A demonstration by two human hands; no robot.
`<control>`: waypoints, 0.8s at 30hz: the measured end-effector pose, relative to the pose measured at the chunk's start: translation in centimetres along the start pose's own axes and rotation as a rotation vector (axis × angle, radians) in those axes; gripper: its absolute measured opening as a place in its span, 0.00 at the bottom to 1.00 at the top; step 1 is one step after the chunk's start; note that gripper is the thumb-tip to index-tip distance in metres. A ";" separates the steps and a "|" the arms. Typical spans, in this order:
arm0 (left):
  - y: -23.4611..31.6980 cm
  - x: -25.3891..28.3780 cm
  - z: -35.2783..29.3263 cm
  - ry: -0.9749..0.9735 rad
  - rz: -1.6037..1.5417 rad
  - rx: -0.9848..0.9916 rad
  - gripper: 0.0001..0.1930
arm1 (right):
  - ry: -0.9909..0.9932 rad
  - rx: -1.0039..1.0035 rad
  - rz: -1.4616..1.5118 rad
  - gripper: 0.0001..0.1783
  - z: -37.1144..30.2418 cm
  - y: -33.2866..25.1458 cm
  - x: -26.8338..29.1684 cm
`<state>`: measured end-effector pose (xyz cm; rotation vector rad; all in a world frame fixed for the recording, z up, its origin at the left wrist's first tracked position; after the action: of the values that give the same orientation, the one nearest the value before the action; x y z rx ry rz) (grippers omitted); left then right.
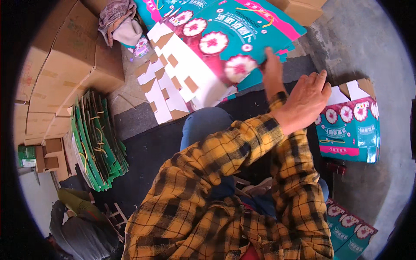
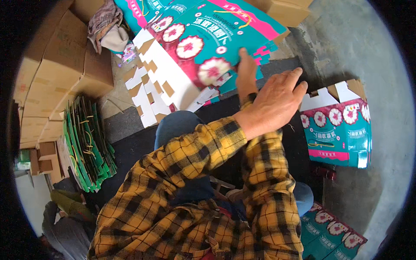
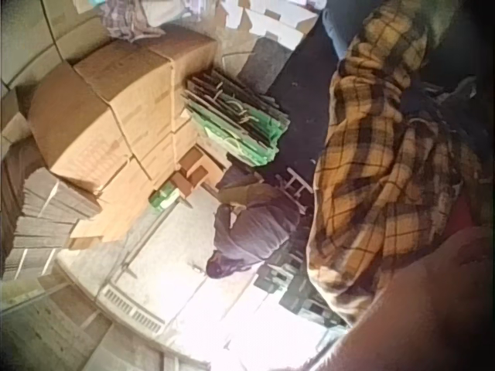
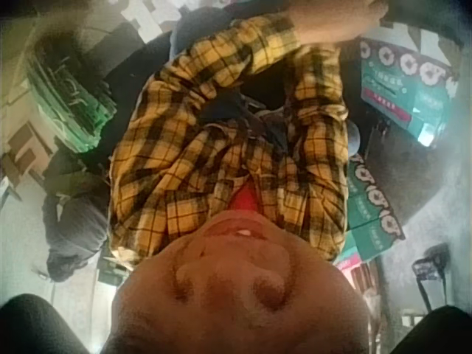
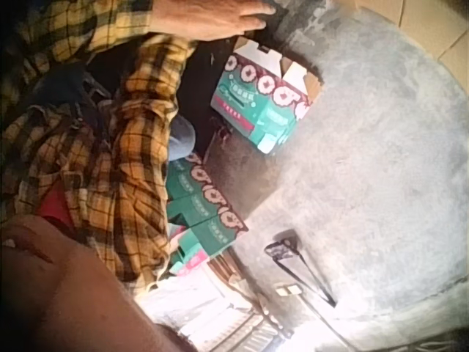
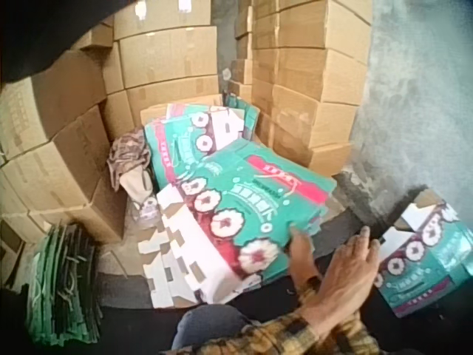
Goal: The person constructs cardboard boxes by folding flat cardboard sheets and inserts into shape, fitting the pieces together, and stacking the assembled boxes on the floor.
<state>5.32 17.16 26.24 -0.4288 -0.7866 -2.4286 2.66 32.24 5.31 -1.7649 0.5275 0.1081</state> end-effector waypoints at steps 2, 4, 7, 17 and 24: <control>0.9 0.8 0.1 0.029 -0.063 -0.058 0.17 | 0.051 0.100 -0.039 0.16 -0.2 -5.2 2.6; 2.4 1.4 0.5 0.040 -0.122 -0.135 0.16 | 0.071 0.118 -0.027 0.16 -1.1 -10.2 6.2; 2.8 4.2 0.8 0.151 -0.163 -0.154 0.13 | 0.058 0.107 0.031 0.18 -4.1 -15.9 10.4; -7.6 9.2 -1.0 -0.169 0.386 0.129 0.22 | 0.454 0.230 -0.040 0.18 -17.3 -29.8 33.7; 2.8 1.5 -6.2 -0.580 -0.023 -0.293 0.43 | 0.381 0.021 -0.105 0.16 -23.0 -33.1 38.3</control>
<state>4.92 10.84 23.33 -1.2817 -0.6544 -2.4672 45.49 4.98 27.90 -1.7973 0.7034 -0.3122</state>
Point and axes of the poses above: each hand's wrist, its own z-axis towards the middle knuckle, its own x-axis out of the back of the hand, y = z × x, the point moved 9 cm from there along z, towards the middle knuckle, and after that the axes turned 10 degrees about y, right-handed, at the moved point
